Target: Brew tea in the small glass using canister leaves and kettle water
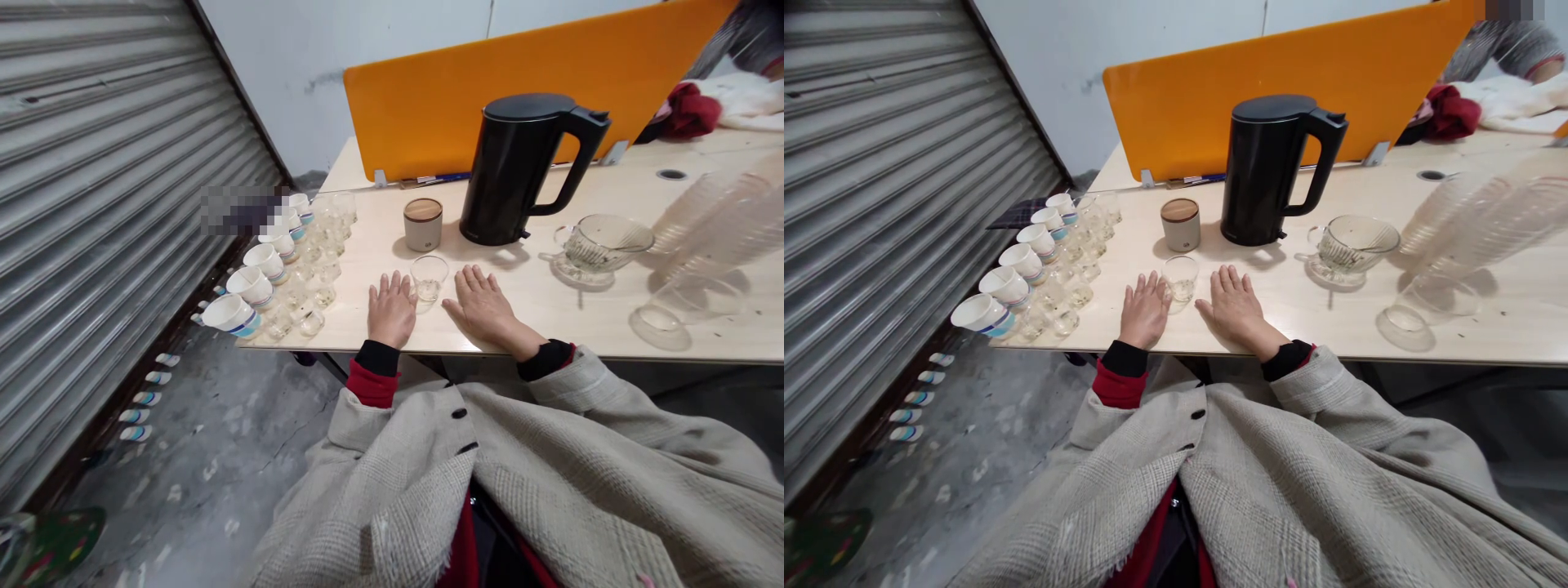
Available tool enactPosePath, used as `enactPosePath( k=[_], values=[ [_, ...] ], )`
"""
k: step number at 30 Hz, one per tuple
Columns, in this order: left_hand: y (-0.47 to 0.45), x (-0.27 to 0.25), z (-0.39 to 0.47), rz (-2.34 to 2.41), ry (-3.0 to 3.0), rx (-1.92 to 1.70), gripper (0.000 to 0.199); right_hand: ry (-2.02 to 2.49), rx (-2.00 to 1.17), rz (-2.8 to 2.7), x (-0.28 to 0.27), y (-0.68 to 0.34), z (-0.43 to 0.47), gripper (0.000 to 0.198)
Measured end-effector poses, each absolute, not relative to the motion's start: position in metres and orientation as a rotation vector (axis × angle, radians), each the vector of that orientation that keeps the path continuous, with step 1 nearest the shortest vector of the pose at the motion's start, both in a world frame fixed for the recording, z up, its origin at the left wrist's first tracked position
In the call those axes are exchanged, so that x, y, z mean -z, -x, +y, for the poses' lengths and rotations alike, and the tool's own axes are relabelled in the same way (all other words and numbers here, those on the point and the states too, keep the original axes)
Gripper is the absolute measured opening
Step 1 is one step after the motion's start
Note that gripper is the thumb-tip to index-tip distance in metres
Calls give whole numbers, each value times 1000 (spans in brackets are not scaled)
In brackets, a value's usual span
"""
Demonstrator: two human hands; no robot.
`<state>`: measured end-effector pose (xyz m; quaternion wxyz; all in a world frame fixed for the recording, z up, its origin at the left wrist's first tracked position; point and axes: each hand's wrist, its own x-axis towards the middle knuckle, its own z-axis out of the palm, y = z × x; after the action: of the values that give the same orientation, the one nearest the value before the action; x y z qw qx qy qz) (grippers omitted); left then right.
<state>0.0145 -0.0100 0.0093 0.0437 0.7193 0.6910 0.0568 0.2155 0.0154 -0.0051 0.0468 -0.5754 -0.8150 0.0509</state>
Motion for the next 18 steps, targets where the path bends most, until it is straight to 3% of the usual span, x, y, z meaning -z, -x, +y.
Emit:
enactPosePath(
  k=[18],
  values=[
    [-13, -3, -10, 2114, -2209, -155, 62, 1758, -221, -2478, 6, -216, 18, 85]
  ],
)
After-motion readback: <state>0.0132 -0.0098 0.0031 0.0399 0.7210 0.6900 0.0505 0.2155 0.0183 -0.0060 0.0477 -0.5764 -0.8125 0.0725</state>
